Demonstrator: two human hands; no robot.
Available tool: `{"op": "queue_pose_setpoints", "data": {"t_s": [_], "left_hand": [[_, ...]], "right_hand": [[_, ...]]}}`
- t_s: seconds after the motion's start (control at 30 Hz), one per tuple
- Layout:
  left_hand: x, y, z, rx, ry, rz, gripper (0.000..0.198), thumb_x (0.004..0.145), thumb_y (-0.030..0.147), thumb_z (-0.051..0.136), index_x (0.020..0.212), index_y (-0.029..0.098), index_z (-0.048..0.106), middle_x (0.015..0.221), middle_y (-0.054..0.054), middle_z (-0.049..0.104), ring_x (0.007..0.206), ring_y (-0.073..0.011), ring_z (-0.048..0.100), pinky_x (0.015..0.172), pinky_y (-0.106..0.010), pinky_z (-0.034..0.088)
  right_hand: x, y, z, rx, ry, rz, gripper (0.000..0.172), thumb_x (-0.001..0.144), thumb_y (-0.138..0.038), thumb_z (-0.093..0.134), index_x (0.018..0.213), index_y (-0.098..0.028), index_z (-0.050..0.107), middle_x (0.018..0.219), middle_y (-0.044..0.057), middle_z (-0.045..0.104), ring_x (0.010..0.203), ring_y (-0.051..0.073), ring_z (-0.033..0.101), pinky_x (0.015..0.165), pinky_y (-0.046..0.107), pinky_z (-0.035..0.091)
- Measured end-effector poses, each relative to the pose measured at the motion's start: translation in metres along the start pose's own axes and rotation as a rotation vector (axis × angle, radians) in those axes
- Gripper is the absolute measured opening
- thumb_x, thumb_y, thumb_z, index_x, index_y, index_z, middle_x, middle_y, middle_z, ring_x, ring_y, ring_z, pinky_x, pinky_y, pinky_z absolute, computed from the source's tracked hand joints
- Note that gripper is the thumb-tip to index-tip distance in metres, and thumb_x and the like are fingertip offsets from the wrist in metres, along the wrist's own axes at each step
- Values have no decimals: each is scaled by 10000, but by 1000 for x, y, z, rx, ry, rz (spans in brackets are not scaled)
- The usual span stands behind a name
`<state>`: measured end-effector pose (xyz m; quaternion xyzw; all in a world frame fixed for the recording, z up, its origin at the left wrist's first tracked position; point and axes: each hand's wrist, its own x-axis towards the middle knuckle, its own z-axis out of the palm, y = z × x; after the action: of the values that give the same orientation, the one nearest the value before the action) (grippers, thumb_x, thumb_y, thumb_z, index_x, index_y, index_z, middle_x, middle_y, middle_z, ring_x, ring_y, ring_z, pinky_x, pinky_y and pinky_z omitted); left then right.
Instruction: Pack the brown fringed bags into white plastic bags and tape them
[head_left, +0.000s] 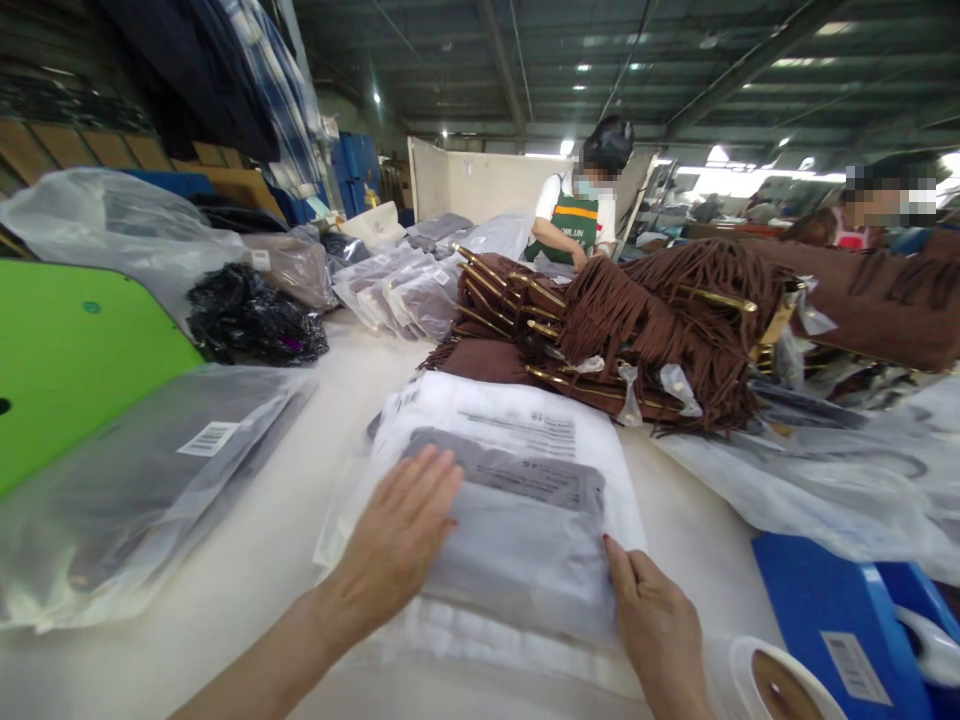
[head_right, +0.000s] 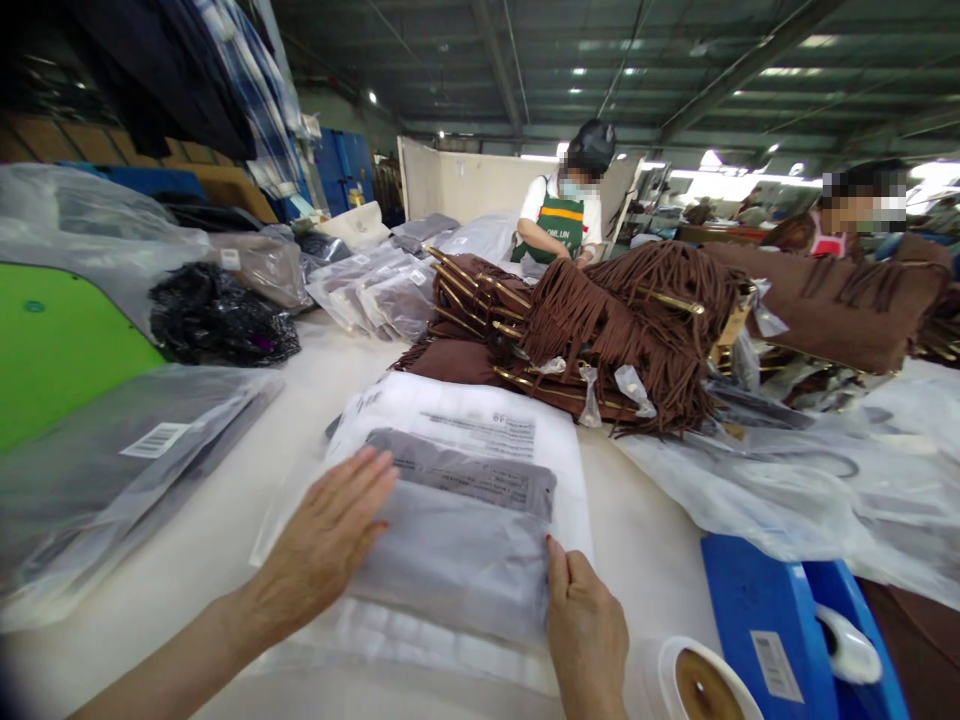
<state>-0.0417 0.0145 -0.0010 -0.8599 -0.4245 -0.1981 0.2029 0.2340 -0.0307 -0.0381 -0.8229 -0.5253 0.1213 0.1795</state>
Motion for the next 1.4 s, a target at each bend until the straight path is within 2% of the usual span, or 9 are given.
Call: {"op": "queue_pose_setpoints", "data": {"t_s": [0.1, 0.33, 0.47, 0.53, 0.7, 0.97, 1.17, 1.3, 1.4], "left_hand": [[25, 21, 15, -160, -236, 274, 487, 915, 422, 356, 1361, 229, 322, 1432, -92, 345, 1347, -269, 225, 1070, -488, 171], [32, 25, 44, -261, -481, 204, 480, 927, 406, 274, 1398, 325, 226, 1479, -60, 214, 1347, -279, 225, 1053, -506, 163], [27, 20, 57, -251, -388, 225, 462, 922, 352, 277, 1384, 340, 257, 1463, -38, 258, 1323, -275, 286, 1050, -491, 156], [27, 20, 57, -256, -363, 237, 451, 924, 335, 266, 1375, 331, 289, 1450, -25, 292, 1313, -267, 309, 1053, -474, 167], [27, 22, 52, -264, -318, 222, 431, 918, 312, 260, 1327, 327, 398, 1404, -4, 387, 1279, -262, 369, 1054, -443, 199], [28, 25, 46, -265, -335, 179, 420, 936, 302, 236, 1335, 313, 369, 1421, -5, 349, 1298, -237, 344, 1076, -420, 175], [25, 22, 56, -227, -323, 179, 429, 923, 346, 261, 1342, 331, 355, 1433, -3, 334, 1300, -218, 342, 1079, -409, 169], [24, 23, 57, -247, -302, 174, 437, 909, 358, 288, 1336, 330, 375, 1425, -1, 355, 1295, -229, 349, 1080, -430, 172], [26, 25, 49, -264, -315, 177, 433, 913, 325, 277, 1325, 298, 409, 1414, -13, 370, 1284, -251, 364, 1070, -449, 198]], "right_hand": [[0, -3, 1, -97, 35, -56, 402, 891, -444, 297, 591, -249, 479, 577, 46, 602, 556, 194, 567, 486, 269, 289], [-24, -12, -29, -229, 162, -58, 338, 922, -382, 319, 748, -216, 557, 610, 45, 626, 559, 187, 589, 504, 276, 281], [-40, 36, -85, -3, 478, -136, 392, 897, -479, 291, 828, -219, 576, 822, 61, 634, 806, 204, 575, 748, 327, 366], [-46, 74, -115, 179, 608, -2, 430, 803, -576, 383, 815, -199, 590, 925, 101, 615, 930, 240, 535, 857, 369, 340], [-53, 140, -152, 433, 339, 265, 468, 621, -645, 512, 577, -185, 589, 703, 96, 613, 772, 269, 548, 763, 401, 403], [-57, 142, -142, 814, 166, 362, 376, 595, -529, 612, 691, -167, 647, 747, 66, 648, 638, 179, 578, 576, 278, 444], [-99, 163, -132, 831, 370, 324, 355, 615, -548, 649, 652, -195, 656, 1330, 65, 444, 1169, 235, 450, 892, 251, 405], [-122, 167, -97, 985, 405, 438, 409, 620, -566, 653, 798, -197, 647, 1018, 77, 632, 955, 231, 588, 741, 284, 490], [-118, 162, -73, 1077, 449, 409, 376, 681, -578, 599, 757, -209, 584, 637, -20, 581, 587, 131, 544, 526, 228, 428]]}}
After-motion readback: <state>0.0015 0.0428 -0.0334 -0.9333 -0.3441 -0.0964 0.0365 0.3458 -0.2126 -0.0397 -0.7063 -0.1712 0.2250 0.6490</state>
